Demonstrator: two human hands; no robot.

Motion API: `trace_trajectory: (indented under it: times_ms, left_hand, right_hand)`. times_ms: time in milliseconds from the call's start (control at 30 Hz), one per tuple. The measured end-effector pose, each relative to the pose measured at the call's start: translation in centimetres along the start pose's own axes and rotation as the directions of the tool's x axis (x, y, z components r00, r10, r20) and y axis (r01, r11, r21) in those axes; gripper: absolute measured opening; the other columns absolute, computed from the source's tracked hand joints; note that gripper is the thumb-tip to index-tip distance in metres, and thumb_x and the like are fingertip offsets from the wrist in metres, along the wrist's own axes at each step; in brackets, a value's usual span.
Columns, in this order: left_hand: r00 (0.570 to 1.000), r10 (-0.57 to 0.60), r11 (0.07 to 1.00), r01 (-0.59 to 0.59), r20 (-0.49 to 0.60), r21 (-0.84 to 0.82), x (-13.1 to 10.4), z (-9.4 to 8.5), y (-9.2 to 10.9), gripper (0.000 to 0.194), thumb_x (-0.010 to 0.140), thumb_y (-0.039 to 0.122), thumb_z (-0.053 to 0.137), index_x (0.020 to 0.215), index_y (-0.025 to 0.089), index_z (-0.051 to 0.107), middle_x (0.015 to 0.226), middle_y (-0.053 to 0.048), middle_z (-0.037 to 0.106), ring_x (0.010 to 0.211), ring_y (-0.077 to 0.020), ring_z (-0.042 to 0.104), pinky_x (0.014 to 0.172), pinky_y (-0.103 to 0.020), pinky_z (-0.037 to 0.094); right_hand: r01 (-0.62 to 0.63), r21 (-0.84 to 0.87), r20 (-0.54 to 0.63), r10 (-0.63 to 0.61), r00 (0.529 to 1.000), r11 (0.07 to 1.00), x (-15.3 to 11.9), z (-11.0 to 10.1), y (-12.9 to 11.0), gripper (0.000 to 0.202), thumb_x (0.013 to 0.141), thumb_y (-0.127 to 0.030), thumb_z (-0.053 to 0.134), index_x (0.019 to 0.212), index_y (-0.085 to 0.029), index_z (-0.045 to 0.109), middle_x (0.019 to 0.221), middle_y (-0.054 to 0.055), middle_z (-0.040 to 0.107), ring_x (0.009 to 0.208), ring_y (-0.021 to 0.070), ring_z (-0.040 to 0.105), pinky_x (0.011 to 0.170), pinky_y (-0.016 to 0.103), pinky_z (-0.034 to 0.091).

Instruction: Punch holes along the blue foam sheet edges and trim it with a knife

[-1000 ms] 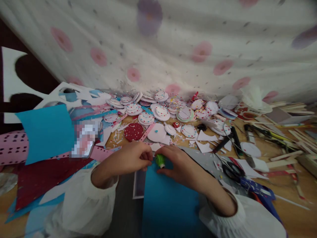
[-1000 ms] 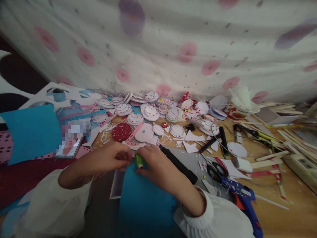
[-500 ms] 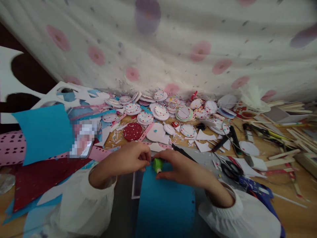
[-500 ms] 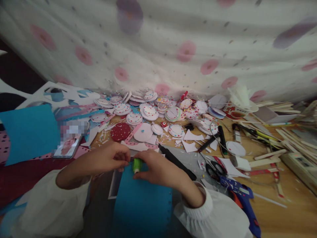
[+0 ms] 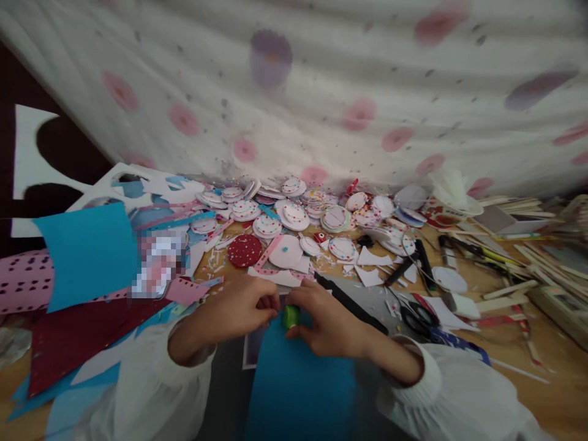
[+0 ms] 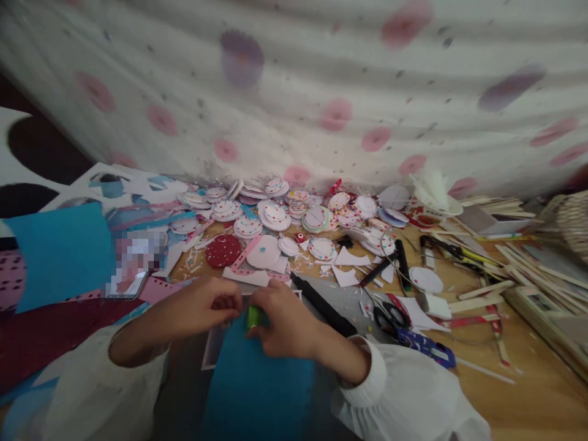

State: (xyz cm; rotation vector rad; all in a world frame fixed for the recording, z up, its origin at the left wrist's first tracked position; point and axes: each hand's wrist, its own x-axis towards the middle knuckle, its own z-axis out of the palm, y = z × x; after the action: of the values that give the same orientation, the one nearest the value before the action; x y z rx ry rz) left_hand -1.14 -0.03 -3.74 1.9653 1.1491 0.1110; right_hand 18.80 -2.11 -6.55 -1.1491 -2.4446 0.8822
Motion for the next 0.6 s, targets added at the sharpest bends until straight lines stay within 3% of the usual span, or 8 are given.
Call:
trace_trajectory:
  times_ms: [100,167,267,367,433,600]
  left_hand:
    - [0.999,0.049,0.999,-0.049,-0.001,0.005,-0.4,0.0,-0.1,0.011,0.079,0.023,0.055,0.080,0.019,0.065,0.072,0.000,0.066,0.068,-0.0167,0.061,0.058,-0.023,0.040]
    - [0.997,0.081,0.996,-0.081,0.002,0.039,-0.9,0.1,-0.1,0.017,0.079,0.032,0.062,0.090,0.019,0.065,0.084,-0.002,0.067,0.076,-0.0193,0.061,0.065,-0.026,0.041]
    - [0.997,0.076,0.995,-0.075,-0.018,0.062,-1.5,0.6,0.0,0.057,0.065,0.052,0.076,0.110,0.022,0.058,0.108,-0.006,0.064,0.096,-0.0281,0.060,0.077,-0.032,0.043]
    - [0.998,0.041,0.999,-0.043,-0.057,-0.023,-1.5,1.9,0.0,0.085,0.059,0.056,0.080,0.129,0.023,0.044,0.124,-0.009,0.059,0.112,-0.0326,0.056,0.088,-0.037,0.044]
    - [0.995,0.063,0.994,-0.070,-0.082,-0.082,-1.3,2.8,-0.1,0.085,0.065,0.051,0.079,0.134,0.023,0.039,0.130,-0.010,0.057,0.119,-0.0314,0.053,0.095,-0.037,0.043]
    - [0.971,0.171,0.972,-0.194,-0.168,-0.135,-0.7,4.1,-0.8,0.067,0.075,0.036,0.075,0.132,0.024,0.043,0.134,-0.010,0.055,0.121,-0.0269,0.053,0.099,-0.037,0.041]
  right_hand:
    - [0.005,-0.008,-0.019,-0.006,1.000,1.000,-0.2,0.3,0.0,0.020,0.065,-0.012,0.069,0.083,-0.018,0.063,0.083,0.006,0.065,0.086,0.0249,0.056,0.080,0.038,0.044]
    - [0.015,-0.002,-0.028,-0.015,0.999,1.000,-0.4,0.3,0.0,0.024,0.065,-0.011,0.068,0.087,-0.018,0.064,0.086,0.007,0.066,0.087,0.0252,0.057,0.079,0.038,0.044]
    - [0.023,0.023,-0.079,-0.021,0.997,0.999,-0.4,0.3,-0.1,0.032,0.065,-0.013,0.070,0.097,-0.019,0.065,0.092,0.008,0.068,0.091,0.0266,0.058,0.082,0.039,0.045]
    - [0.054,0.050,-0.091,-0.049,0.995,0.997,-0.5,0.2,-0.2,0.034,0.066,-0.014,0.071,0.099,-0.020,0.067,0.093,0.008,0.069,0.093,0.0266,0.060,0.084,0.040,0.044]
    - [0.077,0.054,-0.088,-0.072,0.994,0.996,-0.5,0.3,-0.3,0.037,0.065,-0.010,0.068,0.101,-0.019,0.067,0.094,0.008,0.069,0.092,0.0261,0.060,0.084,0.039,0.045]
    - [0.122,0.076,-0.156,-0.109,0.982,0.990,-0.4,1.1,-0.3,0.047,0.061,-0.002,0.060,0.103,-0.020,0.068,0.104,0.008,0.070,0.095,0.0250,0.062,0.084,0.037,0.046]
